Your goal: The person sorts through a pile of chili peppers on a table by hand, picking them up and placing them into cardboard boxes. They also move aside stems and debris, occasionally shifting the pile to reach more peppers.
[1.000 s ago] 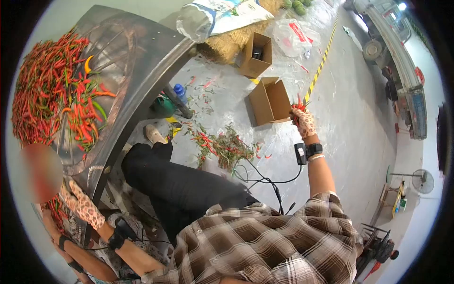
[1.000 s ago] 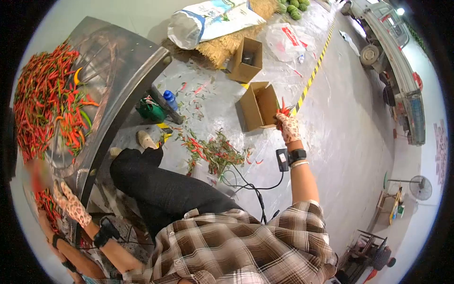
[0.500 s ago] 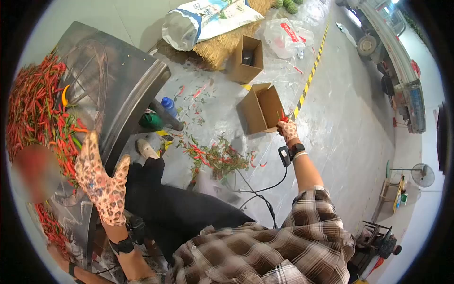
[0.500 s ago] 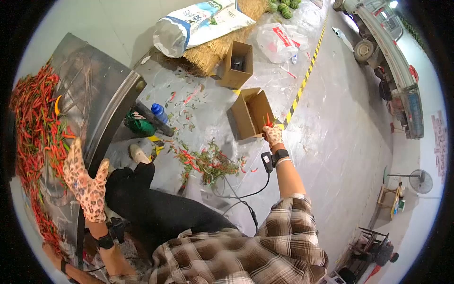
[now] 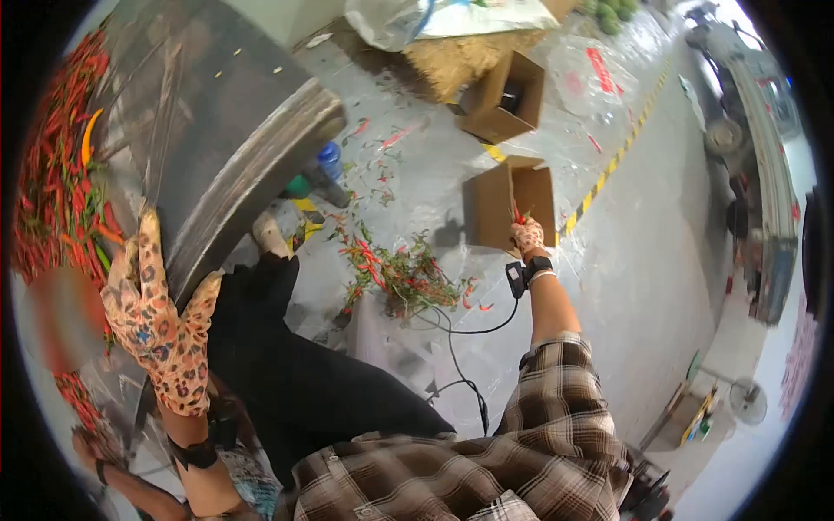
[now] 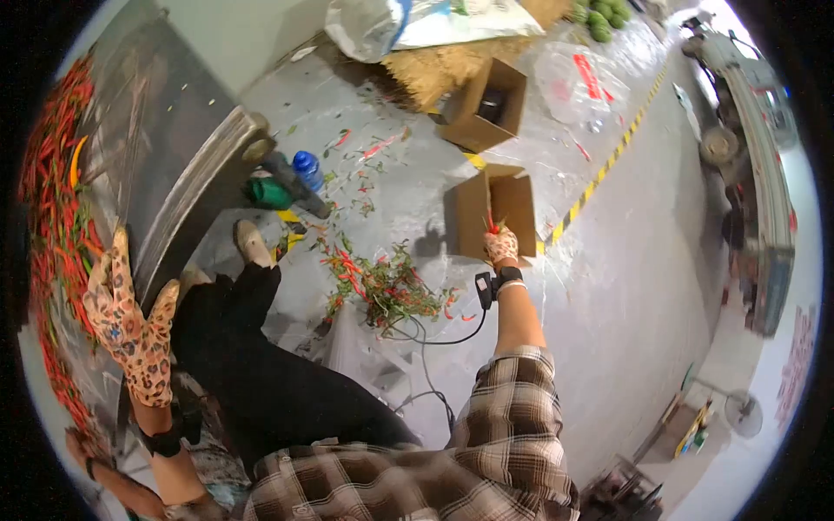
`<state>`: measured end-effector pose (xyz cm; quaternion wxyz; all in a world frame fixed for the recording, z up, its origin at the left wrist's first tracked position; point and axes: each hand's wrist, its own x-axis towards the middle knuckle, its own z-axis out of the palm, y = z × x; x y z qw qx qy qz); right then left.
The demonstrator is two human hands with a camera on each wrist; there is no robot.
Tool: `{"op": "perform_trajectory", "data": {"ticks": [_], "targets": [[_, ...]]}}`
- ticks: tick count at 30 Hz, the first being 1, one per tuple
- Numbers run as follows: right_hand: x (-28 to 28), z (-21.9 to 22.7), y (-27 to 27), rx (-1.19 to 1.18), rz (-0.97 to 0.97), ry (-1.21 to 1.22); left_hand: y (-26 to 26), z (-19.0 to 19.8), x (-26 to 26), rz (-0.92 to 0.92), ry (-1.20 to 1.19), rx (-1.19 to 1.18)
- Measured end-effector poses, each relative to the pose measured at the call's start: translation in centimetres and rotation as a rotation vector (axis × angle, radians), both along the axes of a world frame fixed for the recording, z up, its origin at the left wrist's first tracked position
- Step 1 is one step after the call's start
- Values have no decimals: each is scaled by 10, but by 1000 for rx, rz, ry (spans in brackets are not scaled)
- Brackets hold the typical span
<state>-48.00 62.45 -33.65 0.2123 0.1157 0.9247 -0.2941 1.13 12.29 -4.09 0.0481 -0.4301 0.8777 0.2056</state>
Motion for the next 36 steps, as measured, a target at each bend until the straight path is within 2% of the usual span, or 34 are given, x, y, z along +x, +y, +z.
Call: {"op": "perform_trajectory", "data": {"ticks": [1,2,4,7,8,10,11,13,17,21,23,25,27,31,32,34,35,36], "targets": [[-1,-5,-3,64,19,-34,2,3,-1,66,-10,74],[-5,-11,-5,232,150,-8,5,6,-3,134,-24,142],[-8,-3,-17,286,216,-49,7,11,-6,267,-49,265],[-15,-20,-13,283,259,-119,16,12,-4,389,-80,353],[-21,-47,3,288,290,-129,20,9,2,269,-67,233],[-35,-106,40,169,196,-200,29,4,17,25,-53,-5],[-38,-109,41,182,205,-223,33,4,23,-99,-49,-125],[-33,-90,20,292,257,-154,37,10,24,-200,-76,-231],[-26,-62,-10,513,435,-47,45,15,16,-302,-119,-328],[-24,-52,-31,598,517,-22,46,16,14,-377,-141,-396],[-20,-35,-66,632,590,57,46,17,11,-410,-143,-428],[-11,-10,-106,598,761,45,43,16,10,-433,-149,-450],[-15,-40,-119,478,776,74,41,17,6,-470,-151,-480],[16,-29,-194,365,1036,230,38,16,1,-539,-153,-551],[15,-81,-191,235,1131,378,37,15,0,-555,-156,-568],[38,-84,-225,109,1054,447,32,14,-4,-599,-161,-606],[43,-68,-237,146,1183,299,32,14,-6,-615,-163,-626],[55,-64,-251,195,1185,276,29,12,-7,-638,-166,-647]]}}
